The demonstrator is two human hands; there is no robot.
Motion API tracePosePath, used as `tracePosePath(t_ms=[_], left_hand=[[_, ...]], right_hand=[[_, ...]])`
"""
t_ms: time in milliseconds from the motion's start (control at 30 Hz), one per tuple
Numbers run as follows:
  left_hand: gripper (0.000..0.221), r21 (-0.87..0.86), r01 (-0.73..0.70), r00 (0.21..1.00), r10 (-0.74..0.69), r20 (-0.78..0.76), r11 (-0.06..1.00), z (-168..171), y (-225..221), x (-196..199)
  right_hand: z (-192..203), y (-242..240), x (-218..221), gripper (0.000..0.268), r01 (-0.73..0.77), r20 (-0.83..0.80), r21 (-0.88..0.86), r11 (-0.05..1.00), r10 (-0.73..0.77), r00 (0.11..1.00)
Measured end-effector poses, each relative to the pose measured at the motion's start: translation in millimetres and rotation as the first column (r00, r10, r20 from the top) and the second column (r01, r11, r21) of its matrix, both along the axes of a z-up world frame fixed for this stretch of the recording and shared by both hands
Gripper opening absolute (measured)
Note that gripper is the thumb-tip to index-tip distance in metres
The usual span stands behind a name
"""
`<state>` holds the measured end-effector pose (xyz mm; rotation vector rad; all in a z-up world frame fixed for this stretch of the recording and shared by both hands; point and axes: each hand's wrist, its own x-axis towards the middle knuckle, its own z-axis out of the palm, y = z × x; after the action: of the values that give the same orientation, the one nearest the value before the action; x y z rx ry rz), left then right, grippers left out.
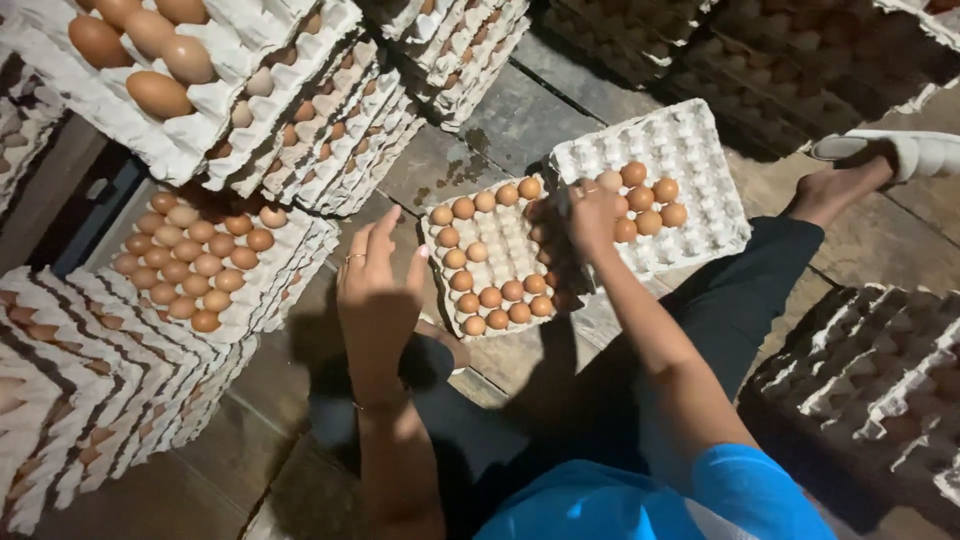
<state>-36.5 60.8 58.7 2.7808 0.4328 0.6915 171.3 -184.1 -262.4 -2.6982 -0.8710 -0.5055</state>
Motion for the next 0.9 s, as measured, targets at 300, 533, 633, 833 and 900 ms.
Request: tracePosePath(t_ms=[300,533,633,833,900], left_hand=[[0.044,-0.351,-0.086,0.992,0.046,-0.12,0.932,4,5,1],[0.045,-0.399,-0.085,0.984,0.015,-0.176,0.913,16,6,-5],[0.042,-0.424,-0.048,0.991,-0.01,-0.132,0.905,19,6,-5],[0.039,-0.495,-0.034,0.99,-0.039,-0.136,0.868,18,-3,-2],[0.042,-0.535,-0.166,0.952,-0.007,-0.307,0.828,28,-12,1]], right_hand=[[-28,109,-2,0.032,-0.152,-0.461,-0.292,0.944,0.0,0.888],[-56,118,10,0.043,-0.173,-0.502,-0.395,0.902,-0.055,0.863],[-9,117,1,0.033,-0.042,-0.639,-0.231,0.972,-0.119,0.76],[39,93,-37,0.035,0.675,-0.876,0.481,0.56,0.266,0.403],[87,87,-58,0.044,0.661,-0.817,0.571,0.487,0.421,0.395]])
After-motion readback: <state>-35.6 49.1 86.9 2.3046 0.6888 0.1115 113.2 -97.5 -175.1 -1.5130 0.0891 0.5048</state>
